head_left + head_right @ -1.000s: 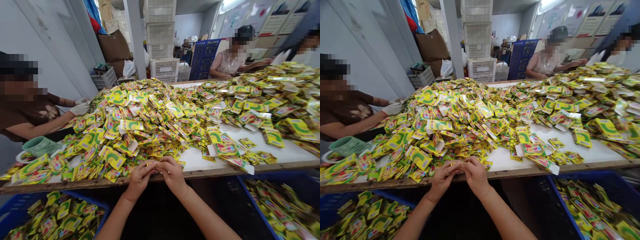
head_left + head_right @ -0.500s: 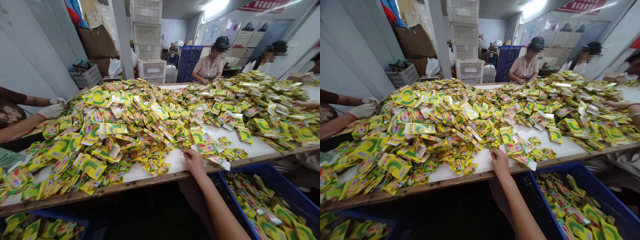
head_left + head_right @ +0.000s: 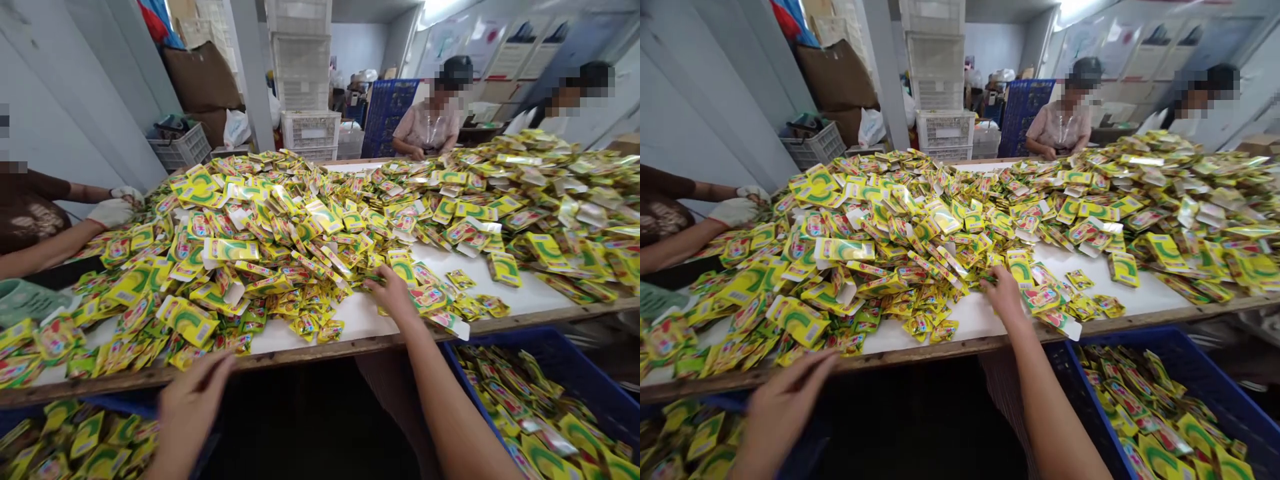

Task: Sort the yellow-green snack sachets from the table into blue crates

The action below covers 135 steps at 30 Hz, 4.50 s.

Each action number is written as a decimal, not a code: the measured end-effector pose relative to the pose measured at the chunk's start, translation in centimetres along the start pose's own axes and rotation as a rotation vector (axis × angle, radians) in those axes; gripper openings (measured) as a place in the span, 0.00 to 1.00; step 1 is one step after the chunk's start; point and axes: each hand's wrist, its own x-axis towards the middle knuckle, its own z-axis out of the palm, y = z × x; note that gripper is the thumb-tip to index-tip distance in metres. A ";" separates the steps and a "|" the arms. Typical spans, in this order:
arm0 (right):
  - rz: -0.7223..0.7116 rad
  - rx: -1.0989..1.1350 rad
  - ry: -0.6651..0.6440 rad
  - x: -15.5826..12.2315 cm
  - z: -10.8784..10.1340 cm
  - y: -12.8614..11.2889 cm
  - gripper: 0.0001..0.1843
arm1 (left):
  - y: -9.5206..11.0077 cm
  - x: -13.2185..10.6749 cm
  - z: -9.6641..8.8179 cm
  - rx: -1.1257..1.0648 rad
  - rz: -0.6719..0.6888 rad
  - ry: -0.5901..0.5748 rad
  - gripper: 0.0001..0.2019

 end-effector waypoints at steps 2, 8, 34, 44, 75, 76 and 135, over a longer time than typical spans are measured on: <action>-0.027 0.158 -0.170 -1.7 -0.2 -0.2 0.10 | 1.7 0.9 4.7 -0.116 0.106 -0.213 0.08; 0.065 0.336 -0.594 -5.9 3.4 -4.2 0.11 | 4.9 3.3 13.3 0.039 0.234 -0.542 0.11; 0.078 0.405 -0.290 -7.8 3.9 -1.6 0.19 | 0.7 5.6 7.0 -0.192 -0.398 -0.117 0.12; -0.502 0.591 -0.101 -5.3 4.0 -12.8 0.07 | 1.1 3.2 6.4 -0.615 -0.366 -0.290 0.18; -0.888 -0.017 -0.339 -6.9 6.1 -13.4 0.07 | 0.2 4.7 8.2 -0.886 -0.303 -0.404 0.24; -0.858 0.019 -0.334 -7.3 6.0 -13.2 0.06 | 0.1 4.6 8.3 -0.885 -0.323 -0.402 0.24; -0.590 0.250 -0.273 -10.5 7.9 -11.9 0.05 | -3.1 3.6 6.9 -0.312 0.098 -0.230 0.10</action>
